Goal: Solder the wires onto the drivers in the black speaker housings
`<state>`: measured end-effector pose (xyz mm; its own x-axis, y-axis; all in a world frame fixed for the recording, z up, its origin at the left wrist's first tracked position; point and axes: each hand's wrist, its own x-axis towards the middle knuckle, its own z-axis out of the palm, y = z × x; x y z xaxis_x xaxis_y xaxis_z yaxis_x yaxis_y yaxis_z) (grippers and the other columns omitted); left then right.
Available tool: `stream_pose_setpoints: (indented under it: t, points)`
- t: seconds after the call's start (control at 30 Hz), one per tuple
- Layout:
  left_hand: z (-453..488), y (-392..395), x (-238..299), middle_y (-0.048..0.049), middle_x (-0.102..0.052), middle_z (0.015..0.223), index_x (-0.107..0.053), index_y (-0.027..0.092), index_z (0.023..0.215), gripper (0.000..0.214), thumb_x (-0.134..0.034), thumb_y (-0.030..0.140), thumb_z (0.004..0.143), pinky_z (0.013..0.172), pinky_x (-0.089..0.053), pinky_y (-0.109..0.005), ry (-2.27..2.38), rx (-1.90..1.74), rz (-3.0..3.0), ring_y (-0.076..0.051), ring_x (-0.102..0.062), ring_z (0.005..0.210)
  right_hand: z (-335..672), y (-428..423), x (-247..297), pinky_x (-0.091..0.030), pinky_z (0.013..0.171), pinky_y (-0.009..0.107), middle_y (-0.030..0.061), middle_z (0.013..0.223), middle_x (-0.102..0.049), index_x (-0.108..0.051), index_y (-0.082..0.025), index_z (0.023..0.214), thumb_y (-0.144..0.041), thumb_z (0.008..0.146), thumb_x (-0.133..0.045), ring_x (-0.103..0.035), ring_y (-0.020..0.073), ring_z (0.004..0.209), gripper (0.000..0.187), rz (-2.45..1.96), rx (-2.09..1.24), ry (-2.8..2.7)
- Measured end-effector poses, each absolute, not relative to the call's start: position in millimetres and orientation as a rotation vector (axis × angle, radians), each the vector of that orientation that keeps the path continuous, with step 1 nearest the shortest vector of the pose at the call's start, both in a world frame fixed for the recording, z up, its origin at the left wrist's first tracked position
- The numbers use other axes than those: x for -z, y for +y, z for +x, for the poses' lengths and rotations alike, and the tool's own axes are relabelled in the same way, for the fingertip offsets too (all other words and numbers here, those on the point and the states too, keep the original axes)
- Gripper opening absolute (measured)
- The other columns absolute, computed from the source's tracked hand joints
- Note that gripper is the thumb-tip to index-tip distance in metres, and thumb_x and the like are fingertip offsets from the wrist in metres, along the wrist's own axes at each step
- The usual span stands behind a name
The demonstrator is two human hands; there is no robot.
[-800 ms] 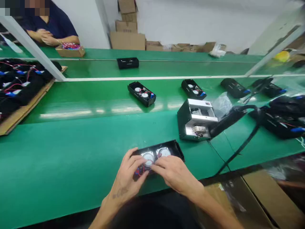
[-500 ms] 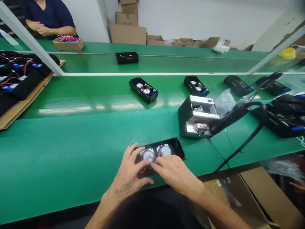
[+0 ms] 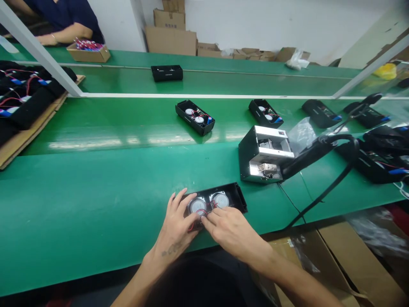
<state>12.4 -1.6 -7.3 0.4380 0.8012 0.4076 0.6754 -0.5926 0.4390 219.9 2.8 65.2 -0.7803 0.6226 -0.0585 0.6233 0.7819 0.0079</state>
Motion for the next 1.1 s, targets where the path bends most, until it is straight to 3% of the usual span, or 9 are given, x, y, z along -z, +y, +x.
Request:
stream_pose_setpoints:
  t: [0.2,0.3,0.47,0.57,0.67,0.8,0.93,1.1]
  points:
    - [14.7,-3.4,8.7,-0.0143,-0.059,0.148,-0.074,0.022,0.095,0.014,-0.076,0.017,0.082,0.118,-0.036,-0.071,1.311,-0.895,2.464,-0.041,-0.042,0.148,223.8,11.2,-67.4,-0.036,0.063,0.038,0.0075,0.095,-0.070,-0.065,-0.015,0.102,-0.014,0.085,-0.059,-0.062,0.0219,0.075,0.018,0.940,0.315,2.846]
    - [14.4,-0.4,7.0,-0.0101,-0.064,0.142,-0.077,0.026,0.094,0.015,-0.079,0.019,0.081,0.115,-0.040,-0.069,1.310,-0.899,2.426,-0.040,-0.046,0.143,223.9,11.7,-66.6,-0.037,0.068,0.038,0.0106,0.102,-0.070,-0.065,-0.014,0.107,-0.016,0.084,-0.058,-0.063,0.0243,0.083,0.024,1.006,0.401,2.826]
    - [3.9,48.8,-12.4,-0.0035,-0.067,0.137,-0.079,0.028,0.079,0.012,-0.087,0.034,0.072,0.110,-0.048,-0.052,1.239,-0.678,2.131,-0.033,-0.057,0.130,215.1,46.4,-67.5,-0.039,0.074,0.035,0.0106,0.104,-0.074,-0.069,-0.017,0.115,-0.018,0.089,-0.060,-0.067,0.0244,0.092,0.027,1.160,0.512,2.815]
    - [-5.8,97.8,-29.5,-0.0028,-0.068,0.134,-0.076,0.024,0.069,0.025,-0.088,0.045,0.065,0.097,-0.053,-0.038,1.171,-0.413,1.859,-0.026,-0.066,0.112,207.0,89.5,-78.6,-0.038,0.070,0.031,0.0073,0.099,-0.078,-0.074,-0.022,0.113,-0.031,0.080,-0.075,-0.069,0.0239,0.090,0.034,1.288,0.683,2.739]
    - [-12.3,131.3,-42.9,-0.0019,-0.071,0.123,-0.075,0.022,0.070,0.032,-0.087,0.051,0.063,0.090,-0.049,-0.032,1.055,-0.230,1.795,-0.023,-0.066,0.107,201.6,123.6,-90.2,-0.035,0.064,0.028,0.0031,0.085,-0.076,-0.078,-0.024,0.104,-0.040,0.071,-0.083,-0.066,0.0210,0.080,0.037,1.320,0.836,2.632]
    - [-13.0,137.0,-47.5,0.0000,-0.073,0.106,-0.073,0.021,0.070,0.034,-0.088,0.051,0.060,0.079,-0.044,-0.029,1.044,-0.188,1.767,-0.020,-0.064,0.095,200.3,134.8,-92.9,-0.034,0.062,0.026,-0.0003,0.079,-0.072,-0.079,-0.024,0.096,-0.040,0.067,-0.083,-0.060,0.0169,0.073,0.034,1.285,0.927,2.589]
    - [-10.3,128.7,-42.6,0.0012,-0.073,0.102,-0.073,0.021,0.069,0.034,-0.088,0.051,0.061,0.072,-0.041,-0.029,1.080,-0.217,1.679,-0.017,-0.062,0.087,201.2,128.6,-89.4,-0.032,0.061,0.027,0.0001,0.076,-0.069,-0.079,-0.024,0.098,-0.042,0.066,-0.082,-0.057,0.0170,0.071,0.037,1.307,0.882,2.614]
    - [-8.0,127.6,-39.5,0.0011,-0.072,0.096,-0.073,0.021,0.068,0.034,-0.090,0.048,0.057,0.067,-0.040,-0.028,1.083,-0.266,1.583,-0.015,-0.059,0.080,200.3,129.9,-88.0,-0.031,0.059,0.026,-0.0032,0.066,-0.063,-0.078,-0.021,0.088,-0.036,0.064,-0.083,-0.052,0.0138,0.064,0.028,1.302,0.961,2.638]
